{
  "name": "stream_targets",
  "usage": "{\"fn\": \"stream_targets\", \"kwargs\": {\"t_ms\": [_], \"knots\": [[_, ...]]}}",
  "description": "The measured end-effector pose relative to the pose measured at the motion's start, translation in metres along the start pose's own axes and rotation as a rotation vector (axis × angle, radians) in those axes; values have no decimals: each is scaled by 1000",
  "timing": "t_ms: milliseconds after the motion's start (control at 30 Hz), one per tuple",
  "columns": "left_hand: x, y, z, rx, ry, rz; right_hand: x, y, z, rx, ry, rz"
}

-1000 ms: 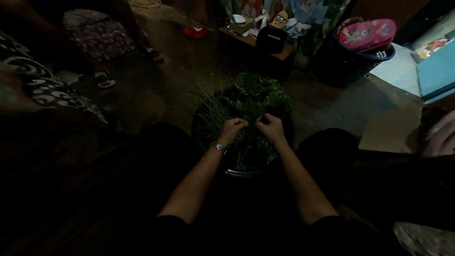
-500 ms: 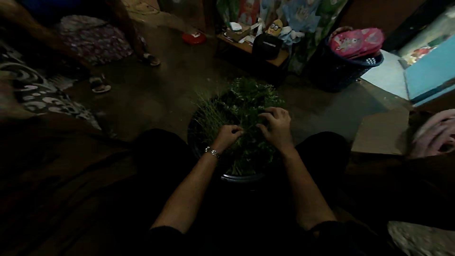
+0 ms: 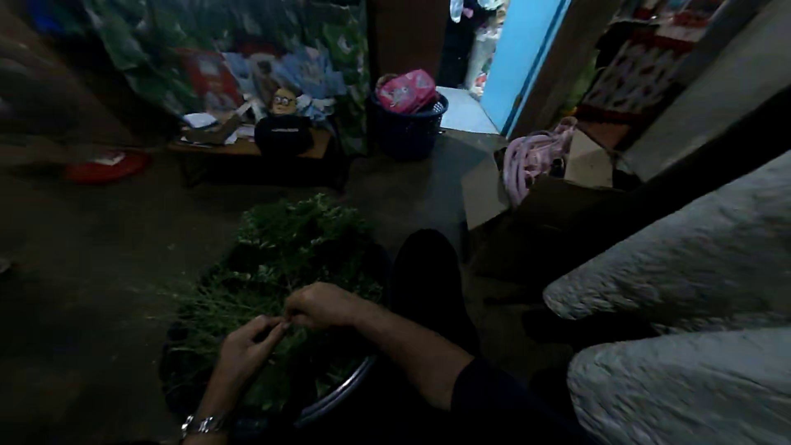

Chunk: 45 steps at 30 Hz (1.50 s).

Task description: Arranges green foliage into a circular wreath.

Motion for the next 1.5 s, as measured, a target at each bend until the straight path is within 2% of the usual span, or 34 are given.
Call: {"fn": "stream_targets", "kwargs": {"t_ms": [167, 367, 467, 600, 767, 900, 967, 1133, 1233, 1500], "knots": [[-3, -2, 1, -114, -2, -12, -1, 8, 2, 95, -50, 30], [-2, -7, 1, -222, 30, 19, -4, 0, 6, 214, -21, -114], [0, 2, 1, -206, 61, 104, -3, -6, 7, 215, -12, -124], [-2, 3, 8, -222, 45, 73, -4, -24, 22, 189, -107, -82], [1, 13, 8, -351, 37, 119, -10, -41, 39, 242, -196, -229], [-2, 18, 21, -365, -16, 140, -17, -41, 62, 68, -326, -165], [-3, 18, 23, -375, -29, 150, -16, -38, 58, 59, -290, -143], [0, 19, 22, -393, -42, 135, -8, -23, 15, 323, -32, -138], [0, 20, 22, -383, -50, 133, -3, -17, 2, 306, 38, -106], [-1, 21, 26, -389, -67, 173, -7, -23, 15, 289, -49, -202]]}}
Point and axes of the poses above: each hand's wrist, its own x-axis towards the middle knuckle, its own z-axis out of the back of the hand, y = z × x, the point moved 10 cm from there along x, towards the middle knuckle, and after that the axes turned 4 degrees about y, right-handed, at the moved point
